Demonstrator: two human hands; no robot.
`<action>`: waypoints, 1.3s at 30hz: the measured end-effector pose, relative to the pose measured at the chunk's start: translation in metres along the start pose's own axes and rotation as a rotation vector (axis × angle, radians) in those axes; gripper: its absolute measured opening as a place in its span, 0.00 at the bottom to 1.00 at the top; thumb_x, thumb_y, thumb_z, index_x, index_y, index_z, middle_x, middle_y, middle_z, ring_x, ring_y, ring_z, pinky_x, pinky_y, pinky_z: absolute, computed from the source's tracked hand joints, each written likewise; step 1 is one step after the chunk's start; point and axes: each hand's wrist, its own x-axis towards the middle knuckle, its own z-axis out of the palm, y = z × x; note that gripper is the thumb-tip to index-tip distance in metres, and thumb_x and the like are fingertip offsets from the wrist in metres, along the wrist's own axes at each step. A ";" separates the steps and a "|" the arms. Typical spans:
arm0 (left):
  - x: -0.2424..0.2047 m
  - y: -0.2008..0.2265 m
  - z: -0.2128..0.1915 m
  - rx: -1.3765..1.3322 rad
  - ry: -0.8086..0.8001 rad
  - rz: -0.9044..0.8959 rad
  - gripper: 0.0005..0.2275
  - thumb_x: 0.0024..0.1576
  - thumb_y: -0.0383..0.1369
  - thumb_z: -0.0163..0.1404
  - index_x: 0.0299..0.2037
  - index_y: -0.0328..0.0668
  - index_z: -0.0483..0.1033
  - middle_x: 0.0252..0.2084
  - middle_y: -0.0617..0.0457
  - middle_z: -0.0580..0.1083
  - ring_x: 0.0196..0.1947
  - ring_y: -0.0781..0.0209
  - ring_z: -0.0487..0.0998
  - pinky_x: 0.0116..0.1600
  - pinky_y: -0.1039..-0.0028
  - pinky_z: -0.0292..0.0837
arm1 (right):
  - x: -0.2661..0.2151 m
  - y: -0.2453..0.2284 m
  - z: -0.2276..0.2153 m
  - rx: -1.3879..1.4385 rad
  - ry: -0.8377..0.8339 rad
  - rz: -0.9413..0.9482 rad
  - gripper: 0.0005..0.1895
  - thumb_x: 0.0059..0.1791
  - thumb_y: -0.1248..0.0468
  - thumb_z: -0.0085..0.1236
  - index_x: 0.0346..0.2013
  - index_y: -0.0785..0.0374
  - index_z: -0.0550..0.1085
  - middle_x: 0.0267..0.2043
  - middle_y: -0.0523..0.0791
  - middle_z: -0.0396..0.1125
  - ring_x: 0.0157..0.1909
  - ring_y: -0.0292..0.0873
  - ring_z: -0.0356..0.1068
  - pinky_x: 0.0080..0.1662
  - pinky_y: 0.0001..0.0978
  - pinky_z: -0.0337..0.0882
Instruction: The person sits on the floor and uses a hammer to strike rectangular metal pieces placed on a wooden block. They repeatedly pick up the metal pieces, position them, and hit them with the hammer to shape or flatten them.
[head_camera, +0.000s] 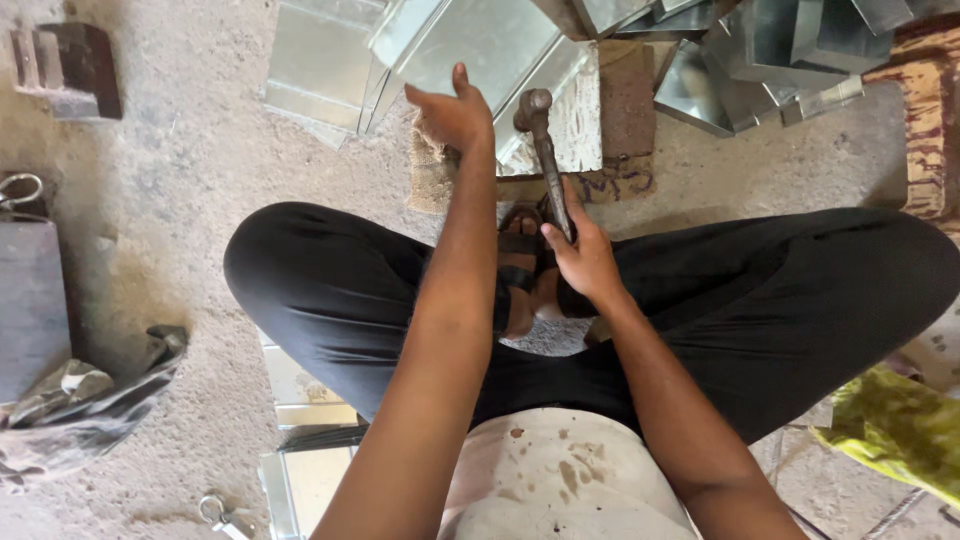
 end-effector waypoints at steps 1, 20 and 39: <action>0.008 -0.006 0.006 -0.035 0.036 0.095 0.43 0.57 0.40 0.55 0.73 0.23 0.39 0.59 0.20 0.68 0.58 0.29 0.75 0.66 0.50 0.67 | 0.000 0.001 0.000 -0.010 0.000 -0.005 0.39 0.53 0.56 0.58 0.76 0.54 0.53 0.30 0.50 0.70 0.32 0.45 0.70 0.41 0.37 0.71; 0.010 -0.039 0.016 -0.270 0.051 0.384 0.37 0.61 0.39 0.53 0.71 0.20 0.44 0.66 0.18 0.61 0.67 0.26 0.66 0.69 0.50 0.63 | -0.032 -0.030 -0.039 0.632 0.226 -0.517 0.32 0.57 0.36 0.45 0.38 0.64 0.62 0.23 0.42 0.59 0.21 0.32 0.56 0.24 0.25 0.57; 0.013 -0.033 0.016 -0.196 0.066 0.387 0.37 0.63 0.38 0.53 0.70 0.19 0.42 0.67 0.16 0.58 0.68 0.23 0.62 0.69 0.50 0.62 | -0.043 -0.053 -0.055 0.545 0.186 -0.359 0.27 0.61 0.40 0.41 0.39 0.62 0.64 0.23 0.40 0.56 0.21 0.31 0.53 0.24 0.25 0.53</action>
